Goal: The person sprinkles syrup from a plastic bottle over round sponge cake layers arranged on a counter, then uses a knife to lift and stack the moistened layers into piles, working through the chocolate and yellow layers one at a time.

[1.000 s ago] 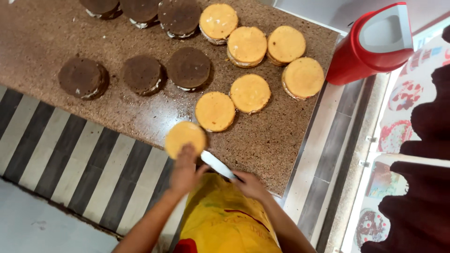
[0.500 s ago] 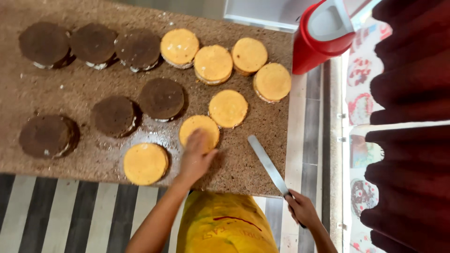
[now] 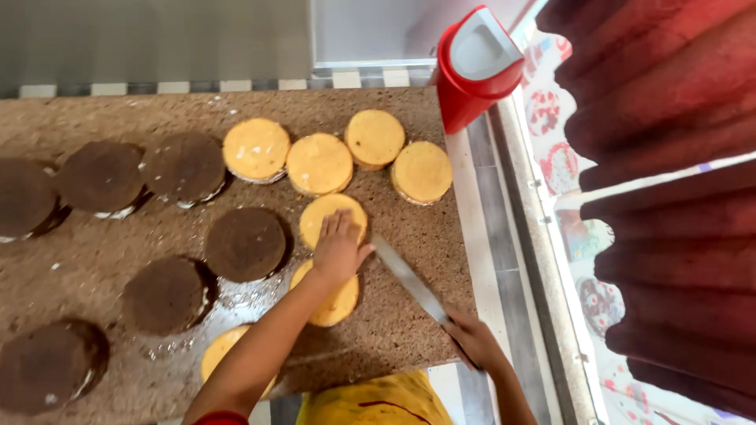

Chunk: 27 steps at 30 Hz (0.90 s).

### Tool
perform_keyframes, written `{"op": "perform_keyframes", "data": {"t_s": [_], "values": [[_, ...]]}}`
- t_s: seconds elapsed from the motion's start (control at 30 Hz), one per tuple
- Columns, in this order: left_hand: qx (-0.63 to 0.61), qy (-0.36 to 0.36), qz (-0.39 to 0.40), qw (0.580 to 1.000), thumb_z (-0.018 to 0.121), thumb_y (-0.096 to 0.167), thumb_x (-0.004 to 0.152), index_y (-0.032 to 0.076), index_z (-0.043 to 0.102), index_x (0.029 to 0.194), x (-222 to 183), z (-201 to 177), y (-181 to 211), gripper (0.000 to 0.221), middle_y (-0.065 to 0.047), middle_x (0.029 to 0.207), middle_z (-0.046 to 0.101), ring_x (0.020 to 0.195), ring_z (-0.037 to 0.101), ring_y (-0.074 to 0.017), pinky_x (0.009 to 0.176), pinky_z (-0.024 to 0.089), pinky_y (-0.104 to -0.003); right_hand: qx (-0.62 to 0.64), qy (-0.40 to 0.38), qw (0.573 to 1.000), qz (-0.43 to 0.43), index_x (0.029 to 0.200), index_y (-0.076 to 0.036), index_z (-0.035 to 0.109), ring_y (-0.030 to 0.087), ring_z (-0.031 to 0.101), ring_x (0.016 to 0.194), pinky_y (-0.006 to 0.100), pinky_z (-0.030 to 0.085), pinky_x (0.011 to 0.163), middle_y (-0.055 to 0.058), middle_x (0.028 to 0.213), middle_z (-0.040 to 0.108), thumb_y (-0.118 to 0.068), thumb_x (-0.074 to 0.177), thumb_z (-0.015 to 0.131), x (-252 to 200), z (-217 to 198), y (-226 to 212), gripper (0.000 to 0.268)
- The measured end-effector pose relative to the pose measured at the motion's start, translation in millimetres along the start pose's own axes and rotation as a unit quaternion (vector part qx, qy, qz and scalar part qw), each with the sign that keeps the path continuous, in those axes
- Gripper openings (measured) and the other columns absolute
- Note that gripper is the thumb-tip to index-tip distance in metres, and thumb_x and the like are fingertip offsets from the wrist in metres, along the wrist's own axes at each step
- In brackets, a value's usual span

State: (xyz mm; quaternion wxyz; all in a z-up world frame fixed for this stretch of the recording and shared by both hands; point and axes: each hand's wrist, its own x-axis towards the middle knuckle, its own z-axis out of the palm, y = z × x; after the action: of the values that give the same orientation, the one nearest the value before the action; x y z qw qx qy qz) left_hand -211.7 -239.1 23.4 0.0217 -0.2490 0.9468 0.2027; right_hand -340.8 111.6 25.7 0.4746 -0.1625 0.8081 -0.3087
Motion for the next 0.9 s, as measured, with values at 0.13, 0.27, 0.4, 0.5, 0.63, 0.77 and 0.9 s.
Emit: {"op": "perform_keyframes", "data": {"t_s": [0.13, 0.27, 0.4, 0.5, 0.63, 0.77, 0.9], "values": [[-0.024, 0.016, 0.063, 0.998, 0.057, 0.052, 0.099, 0.000, 0.049, 0.141, 54, 19, 39, 0.068, -0.022, 0.159, 0.036, 0.152, 0.027, -0.0389, 0.125, 0.017, -0.053, 0.127, 0.084, 0.981, 0.124, 0.131, -0.010, 0.069, 0.015, 0.044, 0.033, 0.033, 0.035, 0.032, 0.005, 0.052, 0.055, -0.023, 0.097, 0.063, -18, -6, 12, 0.037], [-0.048, 0.033, 0.113, 0.992, 0.057, 0.048, 0.096, 0.000, 0.040, 0.149, 129, 39, 76, 0.073, -0.022, 0.163, 0.030, 0.152, 0.023, -0.0374, 0.124, 0.016, -0.050, 0.222, 0.119, 0.968, 0.019, 0.126, -0.006, 0.071, 0.013, 0.046, 0.035, 0.030, 0.036, 0.033, 0.004, 0.055, 0.055, -0.023, 0.099, 0.062, 69, 2, -29, 0.033], [0.003, -0.021, 0.104, 0.994, 0.057, 0.052, 0.094, -0.003, 0.031, 0.151, 174, 33, 96, 0.084, -0.023, 0.162, 0.024, 0.151, 0.019, -0.0371, 0.122, 0.014, -0.049, 0.255, 0.106, 0.961, 0.010, 0.122, -0.006, 0.068, 0.013, 0.049, 0.039, 0.031, 0.040, 0.036, 0.001, 0.059, 0.055, -0.024, 0.102, 0.059, 110, 6, -72, 0.028], [0.018, -0.055, 0.122, 0.991, 0.056, 0.054, 0.096, -0.006, 0.032, 0.152, 156, 10, 112, 0.085, -0.025, 0.162, 0.026, 0.151, 0.022, -0.0387, 0.124, 0.016, -0.050, 0.281, 0.122, 0.951, -0.034, 0.122, -0.005, 0.069, 0.014, 0.047, 0.038, 0.031, 0.037, 0.034, 0.004, 0.056, 0.053, -0.021, 0.101, 0.057, 99, 6, -48, 0.029], [-0.002, -0.068, 0.144, 0.987, 0.056, 0.053, 0.099, -0.007, 0.035, 0.151, 92, 10, 112, 0.082, -0.026, 0.162, 0.029, 0.151, 0.025, -0.0409, 0.124, 0.020, -0.051, 0.284, 0.121, 0.950, -0.049, 0.128, -0.007, 0.068, 0.010, 0.048, 0.040, 0.027, 0.037, 0.036, 0.001, 0.056, 0.052, -0.016, 0.100, 0.060, 70, 3, 5, 0.030], [-0.027, -0.040, 0.110, 0.993, 0.055, 0.055, 0.098, -0.009, 0.036, 0.150, 59, -16, 94, 0.085, -0.028, 0.160, 0.030, 0.150, 0.026, -0.0424, 0.123, 0.021, -0.054, 0.196, 0.086, 0.976, -0.041, 0.133, -0.009, 0.068, 0.010, 0.047, 0.040, 0.028, 0.038, 0.037, 0.001, 0.057, 0.057, -0.017, 0.099, 0.061, 60, -1, -21, 0.035], [-0.020, 0.064, -0.029, 0.997, 0.055, 0.056, 0.095, -0.006, 0.037, 0.150, 49, -49, 39, 0.084, -0.026, 0.159, 0.032, 0.149, 0.029, -0.0410, 0.123, 0.022, -0.053, 0.047, 0.016, 0.998, -0.048, 0.142, -0.022, 0.063, 0.008, 0.052, 0.046, 0.026, 0.045, 0.043, 0.000, 0.061, 0.059, -0.026, 0.099, 0.065, 87, 14, -120, 0.044]]}}
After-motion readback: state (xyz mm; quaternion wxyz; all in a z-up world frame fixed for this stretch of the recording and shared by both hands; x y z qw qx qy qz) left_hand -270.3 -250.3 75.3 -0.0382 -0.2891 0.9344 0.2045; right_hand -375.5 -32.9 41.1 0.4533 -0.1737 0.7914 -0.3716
